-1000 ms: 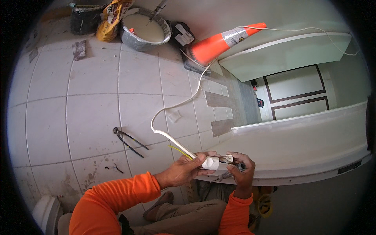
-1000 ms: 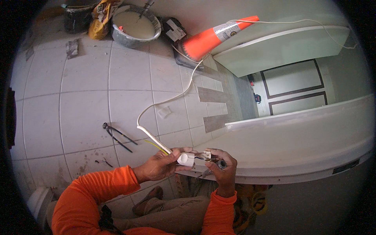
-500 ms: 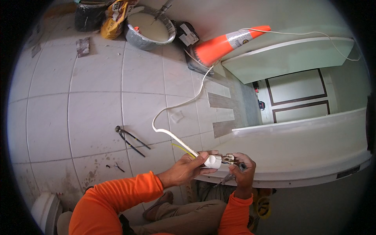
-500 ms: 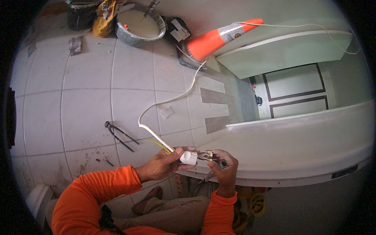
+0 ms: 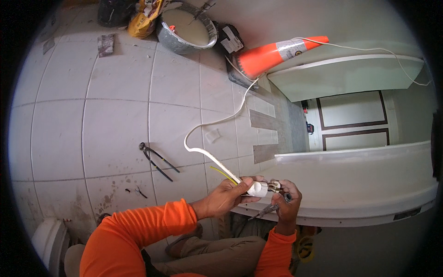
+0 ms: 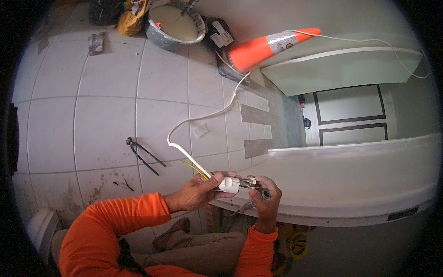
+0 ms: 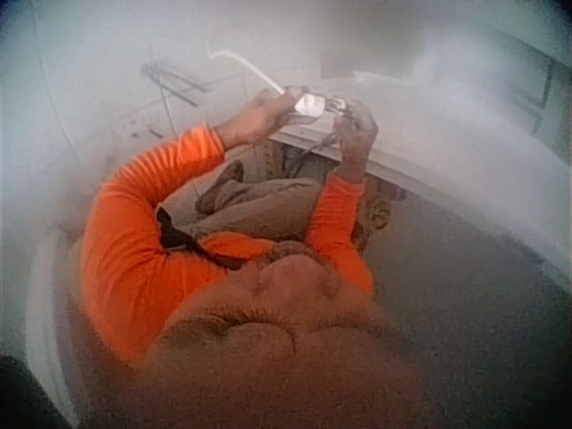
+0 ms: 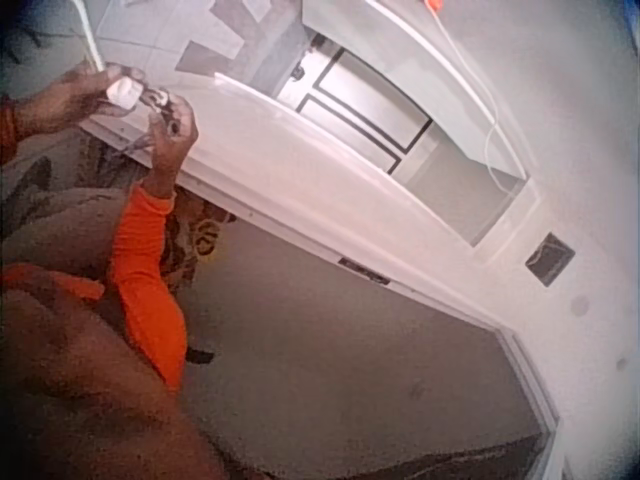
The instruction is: The person connects wires to a white electrical plug using a screwdriver.
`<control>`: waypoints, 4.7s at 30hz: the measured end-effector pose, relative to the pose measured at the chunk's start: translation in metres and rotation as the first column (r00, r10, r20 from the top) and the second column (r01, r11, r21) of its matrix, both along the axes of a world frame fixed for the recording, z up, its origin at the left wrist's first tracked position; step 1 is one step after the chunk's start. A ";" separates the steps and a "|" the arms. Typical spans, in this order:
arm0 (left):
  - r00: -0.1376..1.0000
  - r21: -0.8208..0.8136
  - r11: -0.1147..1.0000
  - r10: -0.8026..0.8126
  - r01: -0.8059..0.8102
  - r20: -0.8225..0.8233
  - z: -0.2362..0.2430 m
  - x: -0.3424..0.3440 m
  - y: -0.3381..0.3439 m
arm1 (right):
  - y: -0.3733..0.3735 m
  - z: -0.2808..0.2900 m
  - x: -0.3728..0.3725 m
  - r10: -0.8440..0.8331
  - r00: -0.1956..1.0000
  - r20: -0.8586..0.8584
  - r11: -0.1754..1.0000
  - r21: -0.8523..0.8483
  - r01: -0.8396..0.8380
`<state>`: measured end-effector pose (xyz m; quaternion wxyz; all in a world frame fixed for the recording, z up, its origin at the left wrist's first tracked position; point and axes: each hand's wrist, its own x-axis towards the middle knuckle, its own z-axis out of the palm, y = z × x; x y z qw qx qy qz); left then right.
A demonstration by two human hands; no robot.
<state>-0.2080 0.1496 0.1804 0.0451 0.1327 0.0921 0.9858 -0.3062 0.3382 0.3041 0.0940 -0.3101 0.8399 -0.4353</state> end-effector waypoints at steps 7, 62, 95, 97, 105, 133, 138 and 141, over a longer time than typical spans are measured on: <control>0.999 -0.240 0.971 0.011 -0.023 -0.050 -0.002 0.003 -0.012 | 0.003 -0.005 -0.002 0.033 0.999 0.025 0.997 -0.072 -0.031; 0.988 0.100 0.985 -0.147 0.141 0.049 -0.007 -0.001 0.000 | -0.009 0.015 0.013 0.088 0.953 -0.290 0.961 0.276 -0.005; 1.000 -0.007 1.000 -0.015 0.015 -0.001 -0.001 -0.001 -0.003 | -0.008 0.010 0.015 0.175 0.929 -0.326 0.965 0.246 -0.096; 1.000 0.016 1.000 -0.018 0.018 0.004 0.002 0.002 -0.005 | -0.007 0.008 0.015 0.178 0.920 -0.349 0.971 0.214 -0.106; 0.994 -0.003 0.996 -0.085 0.086 0.064 0.007 0.006 -0.011 | -0.006 0.010 0.018 0.186 0.881 -0.436 0.963 0.258 -0.076; 1.000 -0.144 0.989 0.018 -0.015 0.018 0.004 0.000 -0.014 | -0.019 0.015 0.022 0.252 0.823 -0.509 0.938 0.337 -0.079; 0.995 -0.283 0.955 0.098 -0.087 0.026 0.011 0.002 -0.020 | -0.021 0.013 0.020 0.280 0.829 -0.484 0.924 0.371 -0.095; 0.993 -0.292 0.952 0.114 -0.096 0.044 0.011 0.003 -0.023 | -0.022 0.011 0.020 0.281 0.836 -0.472 0.922 0.374 -0.099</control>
